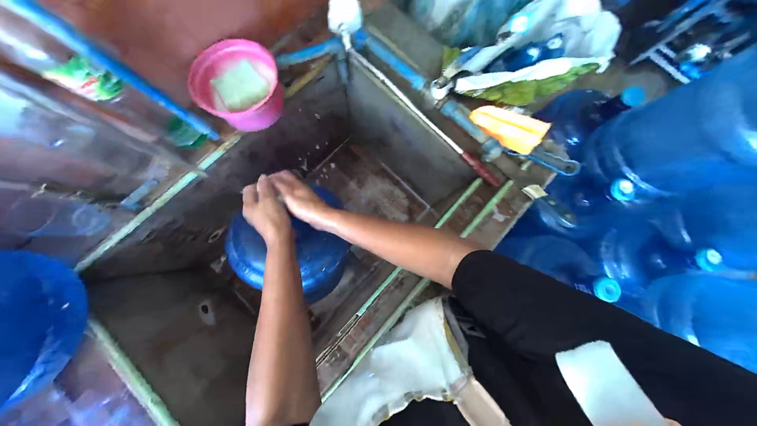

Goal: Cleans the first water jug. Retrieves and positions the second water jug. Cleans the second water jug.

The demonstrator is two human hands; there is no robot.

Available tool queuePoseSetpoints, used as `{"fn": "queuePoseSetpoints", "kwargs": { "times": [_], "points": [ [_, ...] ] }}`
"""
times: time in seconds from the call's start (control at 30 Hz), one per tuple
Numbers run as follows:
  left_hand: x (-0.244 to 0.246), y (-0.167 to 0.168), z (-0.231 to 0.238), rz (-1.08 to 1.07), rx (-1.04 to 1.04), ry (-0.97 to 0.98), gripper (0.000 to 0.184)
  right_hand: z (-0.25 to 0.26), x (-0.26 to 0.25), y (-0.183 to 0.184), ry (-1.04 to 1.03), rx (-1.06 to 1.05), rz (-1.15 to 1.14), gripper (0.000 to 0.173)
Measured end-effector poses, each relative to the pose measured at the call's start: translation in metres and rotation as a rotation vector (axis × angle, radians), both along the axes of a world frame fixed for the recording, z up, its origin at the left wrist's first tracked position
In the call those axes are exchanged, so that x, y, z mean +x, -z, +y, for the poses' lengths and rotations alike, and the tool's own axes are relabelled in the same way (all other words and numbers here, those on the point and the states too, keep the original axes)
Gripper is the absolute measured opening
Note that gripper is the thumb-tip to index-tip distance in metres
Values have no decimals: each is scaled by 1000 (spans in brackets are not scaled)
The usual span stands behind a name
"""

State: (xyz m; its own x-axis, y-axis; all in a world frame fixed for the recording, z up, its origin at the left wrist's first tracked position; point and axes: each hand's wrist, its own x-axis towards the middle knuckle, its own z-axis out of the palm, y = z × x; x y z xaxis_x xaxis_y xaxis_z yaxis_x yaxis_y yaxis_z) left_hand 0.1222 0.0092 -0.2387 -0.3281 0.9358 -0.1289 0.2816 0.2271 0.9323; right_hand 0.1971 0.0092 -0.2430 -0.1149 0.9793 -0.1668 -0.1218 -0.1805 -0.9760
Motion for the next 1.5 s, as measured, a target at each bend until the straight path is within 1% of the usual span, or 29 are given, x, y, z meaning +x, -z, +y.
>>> {"fn": "queuePoseSetpoints", "kwargs": {
  "times": [0.03,0.1,0.17,0.2,0.23,0.27,0.3,0.37,0.43,0.5,0.6,0.67,0.7,0.73,0.77,0.83,0.87,0.9,0.93,1.03,1.13,1.2,1.23,1.3,1.33,1.37,1.43,1.5],
  "points": [
    [-3,5,-6,-1,25,20,33,-9,9,-1,-66,6,-22,43],
    [-21,9,-12,-20,48,35,26,-26,33,-1,-271,66,-188,40],
    [-52,10,-15,-80,35,5,23,-47,68,4,-441,206,-482,30],
    [-68,10,-19,-128,33,-24,22,-58,92,3,-500,233,-641,28],
    [-82,10,-27,-185,41,-43,21,-70,118,-2,-507,206,-778,29],
    [-94,11,-38,-244,59,-47,20,-82,147,-8,-468,167,-883,31],
    [-105,12,-50,-294,84,-24,22,-93,176,-13,-408,103,-962,32],
    [-129,21,-81,-335,116,88,34,-114,225,-18,-267,-26,-1059,32],
    [-148,26,-108,-309,89,202,44,-130,264,-16,-167,-95,-1131,32],
    [-153,18,-121,-252,-8,197,42,-138,280,-24,-65,-140,-1121,33],
    [-133,-1,-116,-116,-159,128,29,-149,292,-36,245,-23,-1110,29],
    [-107,-10,-113,-70,-198,72,27,-146,320,-39,444,14,-1201,34],
    [-100,-9,-111,-74,-197,70,30,-143,341,-40,510,-26,-1263,38],
    [-97,-7,-110,-81,-181,90,33,-142,366,-39,527,-110,-1311,40],
    [-96,-5,-108,-85,-157,104,36,-142,391,-36,492,-215,-1327,42],
    [-98,-3,-106,-81,-140,133,38,-144,434,-25,295,-428,-1263,50],
    [-100,-3,-104,-81,-139,155,38,-143,443,-20,207,-488,-1194,55],
    [-103,-2,-103,-89,-143,183,39,-140,445,-17,147,-517,-1170,58],
    [-106,0,-101,-96,-147,208,39,-139,444,-13,119,-524,-1188,56],
    [-111,5,-100,-118,-130,235,42,-136,446,-7,99,-478,-1294,42],
    [-109,5,-103,-151,-88,184,46,-138,432,-33,209,-414,-1446,40],
    [-103,1,-108,-183,-45,49,47,-140,427,-50,341,-367,-1558,42],
    [-99,0,-112,-195,-18,-27,47,-143,427,-58,404,-353,-1552,42],
    [-89,-3,-121,-237,19,-132,48,-149,420,-80,509,-287,-1402,37],
    [-84,-3,-126,-271,23,-167,49,-149,410,-89,511,-212,-1277,36],
    [-80,0,-132,-302,24,-186,50,-149,395,-93,474,-141,-1151,39],
    [-74,5,-138,-328,20,-233,55,-144,344,-90,305,-81,-913,48],
    [-76,10,-138,-349,13,-254,65,-139,279,-76,20,-110,-680,43]
  ]
}}
